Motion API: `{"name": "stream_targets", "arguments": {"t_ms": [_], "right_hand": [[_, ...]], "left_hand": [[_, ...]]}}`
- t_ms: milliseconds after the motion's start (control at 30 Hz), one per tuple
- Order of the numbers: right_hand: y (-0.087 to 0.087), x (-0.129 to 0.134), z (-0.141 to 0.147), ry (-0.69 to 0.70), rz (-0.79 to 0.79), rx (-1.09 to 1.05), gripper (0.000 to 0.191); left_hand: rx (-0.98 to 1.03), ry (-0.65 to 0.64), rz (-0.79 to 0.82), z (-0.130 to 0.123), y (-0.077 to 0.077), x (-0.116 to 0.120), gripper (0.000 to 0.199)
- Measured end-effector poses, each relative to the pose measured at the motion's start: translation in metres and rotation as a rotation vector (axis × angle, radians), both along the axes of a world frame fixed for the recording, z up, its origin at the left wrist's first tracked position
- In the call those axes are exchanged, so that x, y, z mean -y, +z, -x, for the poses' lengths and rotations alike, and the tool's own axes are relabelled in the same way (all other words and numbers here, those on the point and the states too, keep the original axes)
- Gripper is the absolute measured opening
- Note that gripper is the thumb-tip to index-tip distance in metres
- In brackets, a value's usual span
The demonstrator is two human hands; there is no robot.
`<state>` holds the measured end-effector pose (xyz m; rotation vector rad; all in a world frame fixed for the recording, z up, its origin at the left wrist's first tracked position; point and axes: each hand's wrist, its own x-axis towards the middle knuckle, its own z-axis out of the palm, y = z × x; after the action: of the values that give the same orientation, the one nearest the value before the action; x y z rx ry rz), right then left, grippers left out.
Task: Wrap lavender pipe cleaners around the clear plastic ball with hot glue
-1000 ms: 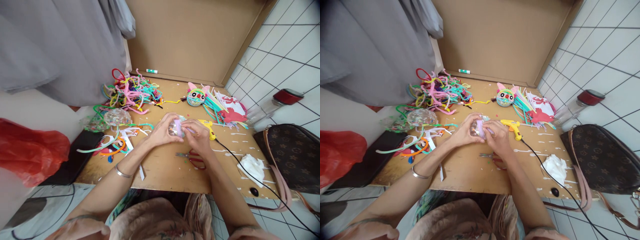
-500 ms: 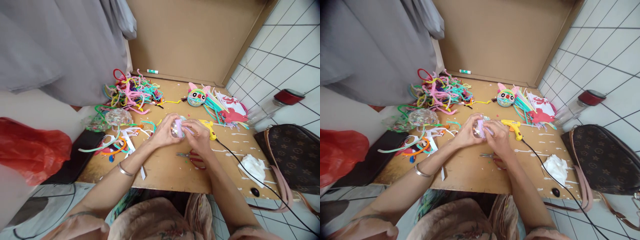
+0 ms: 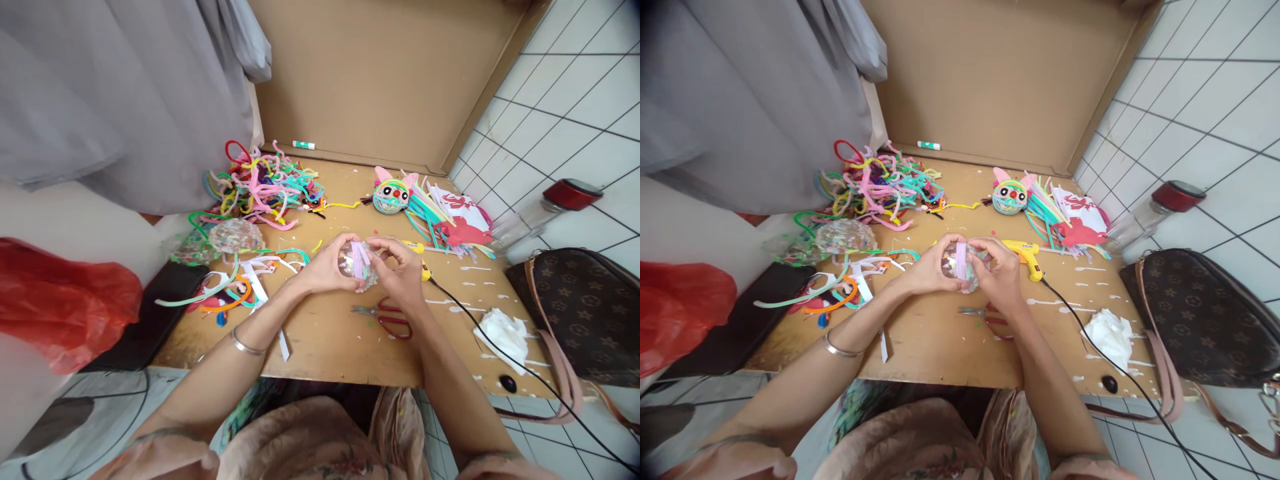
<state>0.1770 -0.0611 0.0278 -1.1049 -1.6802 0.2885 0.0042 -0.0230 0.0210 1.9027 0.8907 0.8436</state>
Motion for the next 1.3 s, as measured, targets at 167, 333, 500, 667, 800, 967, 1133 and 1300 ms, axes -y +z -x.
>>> {"name": "stream_targets", "arguments": {"t_ms": [167,333,500,667,800,967,1133,1300], "right_hand": [[0.0013,0.0015,0.0023,0.034,-0.087,0.112,0.02],[0.0021,0.003,0.0036,0.0,-0.14,0.137,0.013],[-0.0023,0.0021,0.0014,-0.025,-0.098,0.08,0.01],[-0.004,0.0019,0.0009,-0.041,-0.081,0.066,0.009],[-0.0033,0.0022,0.0007,-0.055,-0.046,0.061,0.01],[-0.0048,0.0013,0.0002,-0.049,-0.053,0.052,0.01],[-0.0046,0.0012,0.0012,-0.043,-0.066,0.041,0.01],[-0.0026,0.0027,0.002,-0.05,-0.079,0.047,0.011]], "left_hand": [[-0.011,0.006,-0.004,-0.0002,0.0,0.0,0.079],[-0.037,0.003,-0.085,-0.0013,0.0001,0.0009,0.078],[-0.06,0.006,-0.045,-0.0009,-0.0032,0.0006,0.082],[-0.028,0.003,-0.02,0.0003,-0.0084,-0.0012,0.093],[-0.053,0.002,-0.02,0.0005,-0.0063,-0.0008,0.092],[-0.079,0.008,-0.021,0.0,-0.0023,0.0011,0.089],[-0.098,0.016,-0.024,-0.0011,-0.0011,0.0024,0.089],[-0.089,0.009,-0.048,-0.002,-0.0003,0.0024,0.086]]}}
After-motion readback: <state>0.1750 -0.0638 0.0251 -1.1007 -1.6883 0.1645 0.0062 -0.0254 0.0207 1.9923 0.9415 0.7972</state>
